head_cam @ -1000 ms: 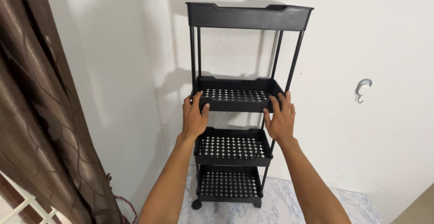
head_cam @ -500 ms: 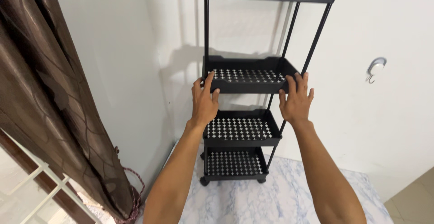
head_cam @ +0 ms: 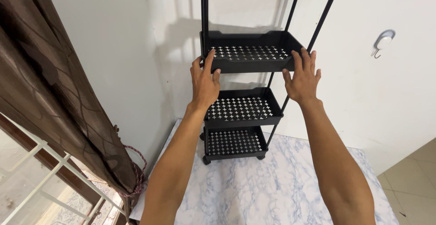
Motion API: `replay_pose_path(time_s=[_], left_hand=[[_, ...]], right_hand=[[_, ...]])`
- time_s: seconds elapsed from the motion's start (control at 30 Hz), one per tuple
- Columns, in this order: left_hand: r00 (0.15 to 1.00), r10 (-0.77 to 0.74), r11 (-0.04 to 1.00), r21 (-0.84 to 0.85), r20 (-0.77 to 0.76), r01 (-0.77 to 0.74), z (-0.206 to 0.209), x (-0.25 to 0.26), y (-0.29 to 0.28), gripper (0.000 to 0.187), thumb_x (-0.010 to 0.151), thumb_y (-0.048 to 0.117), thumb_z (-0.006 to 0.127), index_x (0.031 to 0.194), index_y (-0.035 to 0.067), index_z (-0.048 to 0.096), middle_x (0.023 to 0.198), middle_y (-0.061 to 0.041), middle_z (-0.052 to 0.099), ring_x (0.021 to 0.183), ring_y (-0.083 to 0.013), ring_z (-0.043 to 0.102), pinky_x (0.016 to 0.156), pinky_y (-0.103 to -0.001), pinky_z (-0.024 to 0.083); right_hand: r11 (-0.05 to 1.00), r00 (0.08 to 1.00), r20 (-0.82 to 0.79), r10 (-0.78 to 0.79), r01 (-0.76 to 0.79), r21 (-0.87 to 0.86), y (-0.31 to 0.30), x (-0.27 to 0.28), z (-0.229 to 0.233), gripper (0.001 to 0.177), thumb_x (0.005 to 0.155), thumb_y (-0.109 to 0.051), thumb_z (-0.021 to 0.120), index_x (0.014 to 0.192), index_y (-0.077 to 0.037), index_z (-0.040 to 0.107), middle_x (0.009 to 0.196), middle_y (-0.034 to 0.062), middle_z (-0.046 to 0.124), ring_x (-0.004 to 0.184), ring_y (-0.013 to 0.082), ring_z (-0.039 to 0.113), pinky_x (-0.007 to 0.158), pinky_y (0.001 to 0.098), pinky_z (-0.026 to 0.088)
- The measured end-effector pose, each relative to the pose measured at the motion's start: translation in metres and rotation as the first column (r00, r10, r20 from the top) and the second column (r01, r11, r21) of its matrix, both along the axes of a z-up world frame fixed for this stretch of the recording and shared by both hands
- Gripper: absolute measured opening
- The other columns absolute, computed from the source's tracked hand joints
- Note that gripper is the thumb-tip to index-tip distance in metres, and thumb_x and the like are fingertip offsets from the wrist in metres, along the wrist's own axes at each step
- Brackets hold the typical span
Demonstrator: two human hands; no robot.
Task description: The person disassembles a black three-tier rolling cart on a marble-patterned table. They remove the top tray, then detach the vertical support rods from the side panels one by one, placing each component on the table.
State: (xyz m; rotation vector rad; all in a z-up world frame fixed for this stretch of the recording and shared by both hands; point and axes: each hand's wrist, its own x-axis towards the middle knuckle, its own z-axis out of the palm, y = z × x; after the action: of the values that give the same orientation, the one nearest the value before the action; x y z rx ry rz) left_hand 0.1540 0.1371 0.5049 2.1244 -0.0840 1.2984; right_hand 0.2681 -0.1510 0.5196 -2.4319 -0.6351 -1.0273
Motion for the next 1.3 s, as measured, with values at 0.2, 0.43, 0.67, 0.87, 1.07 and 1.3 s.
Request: replay_pose_path(time_s=[0.2, 0.43, 0.67, 0.87, 1.07, 1.3], left_hand=[[0.998, 0.018, 0.999, 0.025, 0.063, -0.020, -0.003, -0.008, -0.006, 0.076, 0.098, 0.005, 0.069, 0.161, 0.025, 0.032, 0.139, -0.022, 0.043, 0.126, -0.0391, 0.048, 0.109, -0.049, 0.045], [0.990, -0.064, 0.996, -0.049, 0.128, 0.070, -0.003, -0.026, -0.013, 0.091, 0.095, 0.010, 0.076, 0.163, 0.008, 0.016, 0.141, -0.022, 0.044, 0.131, -0.0390, 0.045, 0.109, -0.052, 0.042], [0.993, -0.023, 0.996, -0.086, 0.113, 0.032, -0.010, -0.040, -0.026, 0.078, 0.093, 0.007, 0.076, 0.156, -0.006, 0.031, 0.142, -0.022, 0.046, 0.131, -0.0381, 0.048, 0.111, -0.045, 0.045], [0.988, 0.003, 0.996, -0.091, 0.157, 0.012, -0.019, -0.051, -0.047, 0.067, 0.093, 0.003, 0.072, 0.151, -0.010, 0.039, 0.142, -0.021, 0.046, 0.131, -0.0378, 0.050, 0.110, -0.043, 0.048], [0.971, -0.093, 0.994, -0.030, 0.219, 0.101, -0.024, -0.063, -0.083, 0.063, 0.096, 0.003, 0.066, 0.150, -0.015, 0.038, 0.138, -0.025, 0.041, 0.129, -0.0427, 0.047, 0.107, -0.048, 0.046], [0.955, -0.188, 0.964, -0.143, 0.231, 0.224, -0.024, -0.049, -0.052, 0.032, 0.108, 0.015, 0.048, 0.135, 0.001, 0.058, 0.134, -0.020, 0.051, 0.109, -0.0242, 0.063, 0.076, -0.029, 0.060]], right_hand=[[0.995, 1.000, 0.028, -0.008, 0.006, 0.096, 0.011, -0.002, -0.010, 0.072, 0.103, -0.032, 0.065, 0.165, -0.016, 0.032, 0.173, 0.0208, 0.011, 0.155, 0.0517, 0.013, 0.109, 0.0771, 0.028], [0.981, 0.988, 0.103, 0.116, -0.130, 0.146, 0.041, -0.032, -0.038, 0.077, 0.105, -0.039, 0.062, 0.166, -0.005, 0.028, 0.171, 0.0286, 0.005, 0.155, 0.0531, 0.024, 0.116, 0.0651, 0.036], [0.900, 0.943, 0.001, 0.333, -0.318, 0.296, 0.065, -0.055, -0.028, 0.081, 0.108, -0.051, 0.050, 0.165, 0.001, 0.024, 0.168, 0.0348, -0.011, 0.152, 0.0587, 0.023, 0.118, 0.0586, 0.039], [0.888, 0.932, -0.018, 0.362, -0.338, 0.312, 0.058, -0.057, -0.024, 0.084, 0.106, -0.058, 0.049, 0.163, -0.001, 0.026, 0.167, 0.0354, -0.012, 0.151, 0.0579, 0.026, 0.116, 0.0581, 0.041], [0.882, 0.925, -0.004, 0.380, -0.361, 0.304, 0.034, -0.045, -0.019, 0.083, 0.105, -0.059, 0.052, 0.163, -0.005, 0.029, 0.167, 0.0352, -0.009, 0.154, 0.0557, 0.023, 0.122, 0.0573, 0.034], [0.953, 0.970, 0.139, 0.200, -0.225, 0.202, 0.039, -0.072, -0.024, 0.079, 0.099, -0.066, 0.056, 0.156, -0.012, 0.050, 0.171, 0.0289, 0.016, 0.158, 0.0500, 0.025, 0.122, 0.0660, 0.029]])
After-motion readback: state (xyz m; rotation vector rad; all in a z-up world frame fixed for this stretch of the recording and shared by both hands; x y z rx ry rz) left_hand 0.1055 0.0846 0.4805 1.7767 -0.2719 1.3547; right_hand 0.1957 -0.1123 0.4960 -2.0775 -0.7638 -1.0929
